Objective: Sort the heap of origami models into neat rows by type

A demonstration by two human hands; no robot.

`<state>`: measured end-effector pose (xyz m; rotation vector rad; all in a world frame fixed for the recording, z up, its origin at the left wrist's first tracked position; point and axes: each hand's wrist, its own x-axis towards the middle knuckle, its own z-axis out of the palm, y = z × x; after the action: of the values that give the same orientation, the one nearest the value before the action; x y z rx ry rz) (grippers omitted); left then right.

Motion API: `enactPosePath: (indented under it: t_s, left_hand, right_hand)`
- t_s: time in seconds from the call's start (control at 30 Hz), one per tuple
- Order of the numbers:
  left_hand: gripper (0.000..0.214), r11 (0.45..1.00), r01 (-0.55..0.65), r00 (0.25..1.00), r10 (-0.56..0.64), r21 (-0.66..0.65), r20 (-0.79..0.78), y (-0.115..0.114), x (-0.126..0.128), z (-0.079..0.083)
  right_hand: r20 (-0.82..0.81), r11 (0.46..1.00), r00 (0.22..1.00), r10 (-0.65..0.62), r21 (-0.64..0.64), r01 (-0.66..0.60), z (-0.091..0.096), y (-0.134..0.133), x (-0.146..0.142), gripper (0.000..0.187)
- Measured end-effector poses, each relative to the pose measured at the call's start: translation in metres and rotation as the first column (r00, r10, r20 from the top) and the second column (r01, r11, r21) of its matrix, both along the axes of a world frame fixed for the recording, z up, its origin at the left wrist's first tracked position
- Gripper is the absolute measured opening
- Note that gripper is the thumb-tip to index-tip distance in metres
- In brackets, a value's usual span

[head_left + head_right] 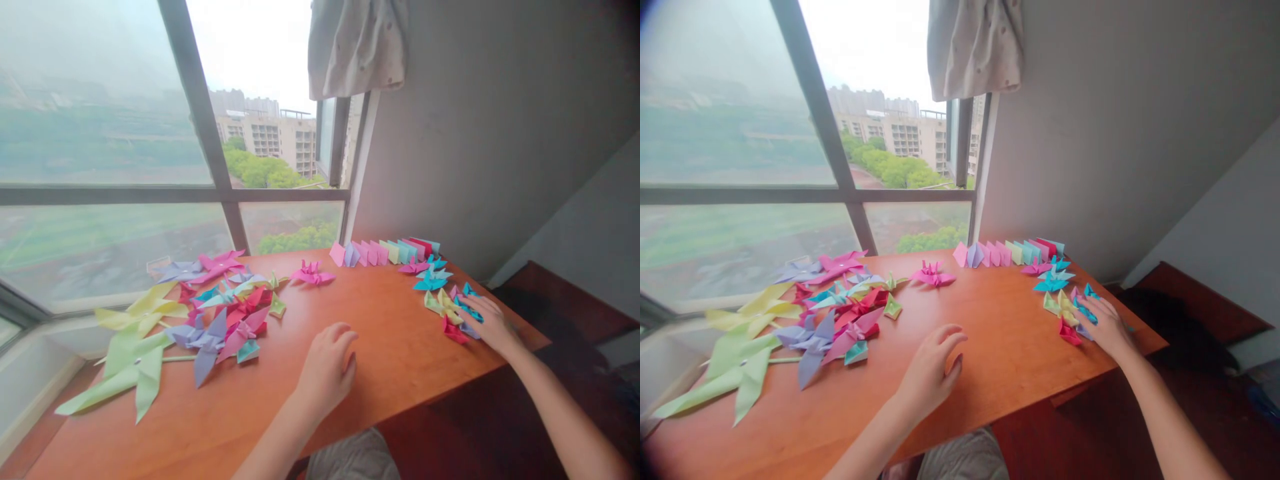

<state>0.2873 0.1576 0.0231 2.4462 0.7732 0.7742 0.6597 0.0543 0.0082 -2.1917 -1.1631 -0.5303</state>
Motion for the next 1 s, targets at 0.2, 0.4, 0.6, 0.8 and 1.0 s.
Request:
enactPosePath:
  t_s: [0.2, 0.4, 0.6, 0.8, 1.0]
  left_hand:
    - [0.047, 0.999, 0.015, 0.997, -0.019, -0.045, -0.071, -0.014, 0.012, -0.007]
    - [0.087, 0.997, 0.036, 0.978, -0.050, -0.071, -0.205, -0.026, 0.039, -0.012]
    - [0.115, 0.999, 0.027, 0.966, -0.037, -0.040, -0.255, -0.029, 0.068, -0.021]
    - [0.120, 0.999, 0.034, 0.967, -0.026, 0.029, -0.255, -0.021, 0.093, -0.030]
    - [0.116, 0.992, 0.039, 0.968, -0.008, 0.119, -0.250, -0.008, 0.120, -0.020]
  right_hand:
    - [-0.148, 0.937, 0.932, 0.330, -0.068, -0.342, -0.033, 0.008, 0.010, 0.035]
    - [-0.292, 0.866, 0.833, 0.470, -0.027, -0.499, -0.029, 0.018, -0.050, 0.043]
    - [-0.403, 0.912, 0.819, 0.409, 0.158, -0.378, -0.012, 0.019, -0.043, 0.042]
    - [-0.106, 0.992, 0.991, 0.082, 0.106, -0.071, -0.024, -0.008, 0.073, 0.045]
    - [-0.340, 0.999, 0.939, -0.047, -0.037, 0.037, -0.039, -0.023, 0.148, 0.052]
